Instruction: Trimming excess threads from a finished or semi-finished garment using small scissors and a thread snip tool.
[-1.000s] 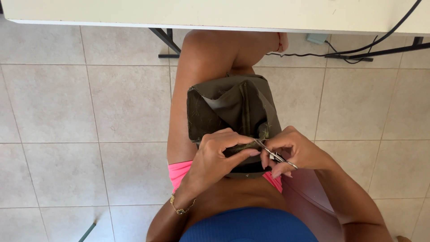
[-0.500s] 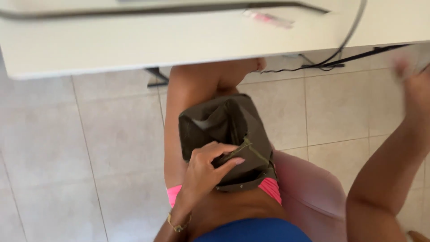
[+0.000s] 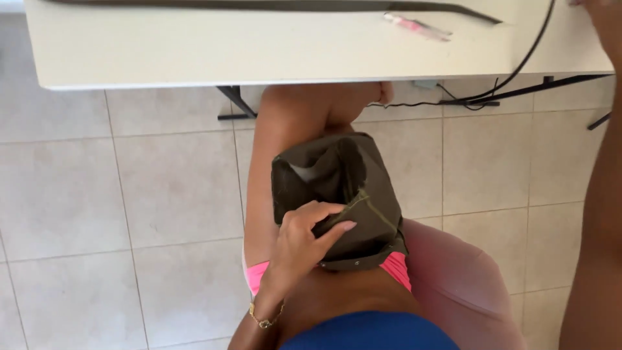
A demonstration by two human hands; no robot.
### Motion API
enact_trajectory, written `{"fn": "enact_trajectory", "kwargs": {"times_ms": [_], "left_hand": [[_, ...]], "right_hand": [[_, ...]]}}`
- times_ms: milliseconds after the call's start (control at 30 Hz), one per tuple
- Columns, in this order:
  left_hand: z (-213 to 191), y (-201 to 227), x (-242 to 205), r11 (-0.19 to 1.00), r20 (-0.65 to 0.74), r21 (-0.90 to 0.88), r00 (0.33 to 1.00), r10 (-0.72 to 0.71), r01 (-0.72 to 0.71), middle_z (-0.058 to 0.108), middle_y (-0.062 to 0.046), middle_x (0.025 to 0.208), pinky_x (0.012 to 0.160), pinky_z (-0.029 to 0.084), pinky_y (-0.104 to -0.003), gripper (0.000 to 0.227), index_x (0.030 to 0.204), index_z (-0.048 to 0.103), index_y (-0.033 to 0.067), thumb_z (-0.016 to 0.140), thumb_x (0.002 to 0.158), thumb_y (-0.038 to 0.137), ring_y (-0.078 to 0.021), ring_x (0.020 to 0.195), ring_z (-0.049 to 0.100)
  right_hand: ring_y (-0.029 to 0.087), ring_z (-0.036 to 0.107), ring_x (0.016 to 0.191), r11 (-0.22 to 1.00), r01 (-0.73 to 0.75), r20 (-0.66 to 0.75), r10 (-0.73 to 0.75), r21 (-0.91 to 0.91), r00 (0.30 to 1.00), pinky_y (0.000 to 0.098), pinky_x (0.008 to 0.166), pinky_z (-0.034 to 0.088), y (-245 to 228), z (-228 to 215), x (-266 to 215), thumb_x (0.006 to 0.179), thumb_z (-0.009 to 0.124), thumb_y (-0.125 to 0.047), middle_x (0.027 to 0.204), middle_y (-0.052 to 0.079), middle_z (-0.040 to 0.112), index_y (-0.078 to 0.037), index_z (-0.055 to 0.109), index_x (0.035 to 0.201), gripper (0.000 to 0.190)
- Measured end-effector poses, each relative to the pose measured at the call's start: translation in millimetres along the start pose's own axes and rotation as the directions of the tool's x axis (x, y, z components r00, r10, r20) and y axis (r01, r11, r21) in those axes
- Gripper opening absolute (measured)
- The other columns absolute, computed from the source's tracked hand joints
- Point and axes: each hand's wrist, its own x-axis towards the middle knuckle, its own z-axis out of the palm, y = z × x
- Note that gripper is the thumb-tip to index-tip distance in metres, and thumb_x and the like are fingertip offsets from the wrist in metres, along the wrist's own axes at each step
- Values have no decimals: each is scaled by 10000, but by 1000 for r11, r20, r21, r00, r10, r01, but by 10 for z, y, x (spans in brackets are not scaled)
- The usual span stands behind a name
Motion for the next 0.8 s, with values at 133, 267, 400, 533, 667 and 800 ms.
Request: {"fn": "enact_trajectory", "kwargs": {"times_ms": [133,267,400,533,667,800], "left_hand": [[-29,-28,6,997,19,-77,1000,23,-22,814,-179,891,770,661,-429,268,1137,831,10,883,936,179,-311,872,808],[-35,2,50,990,30,-134,998,57,-53,831,-137,897,779,657,-397,211,1133,838,31,857,947,130,-273,864,797],[-35,54,81,984,20,-151,995,101,-97,831,-156,909,763,642,-392,181,1114,827,14,848,953,94,-279,847,786],[-17,44,81,983,23,-164,996,90,-85,819,-142,875,766,635,-404,157,1095,836,35,848,945,80,-284,836,783],[-5,56,78,979,8,-174,994,108,-105,819,-139,864,757,630,-391,148,1090,841,37,846,943,60,-271,815,777],[19,81,73,977,-18,-180,993,117,-118,813,-161,851,749,626,-399,144,1080,832,5,846,944,51,-280,799,771]], "right_hand": [[295,742,1199,972,-171,294,118,161,948,432,1066,507,-1055,252,-500,1044,921,-325,1248,122,850,-65,878,1219,316],[187,769,1184,886,-387,575,182,257,798,367,1146,502,-3800,-3,-884,869,892,-351,1120,13,892,-185,920,1044,243],[145,623,906,745,604,-125,-596,283,793,333,826,519,-4476,167,-1327,856,948,-205,1143,-64,801,-208,882,1029,185],[196,646,825,704,604,-240,-556,372,796,338,756,522,-4511,428,-1302,901,901,-79,1038,7,799,-127,872,960,82],[177,688,800,712,560,-274,-488,424,828,326,734,569,-4467,469,-1352,898,896,-75,1000,5,801,-124,884,924,58],[161,722,819,753,448,-184,-413,483,892,294,744,627,-4372,498,-1434,890,885,-61,1101,12,791,-117,868,970,99]]}}
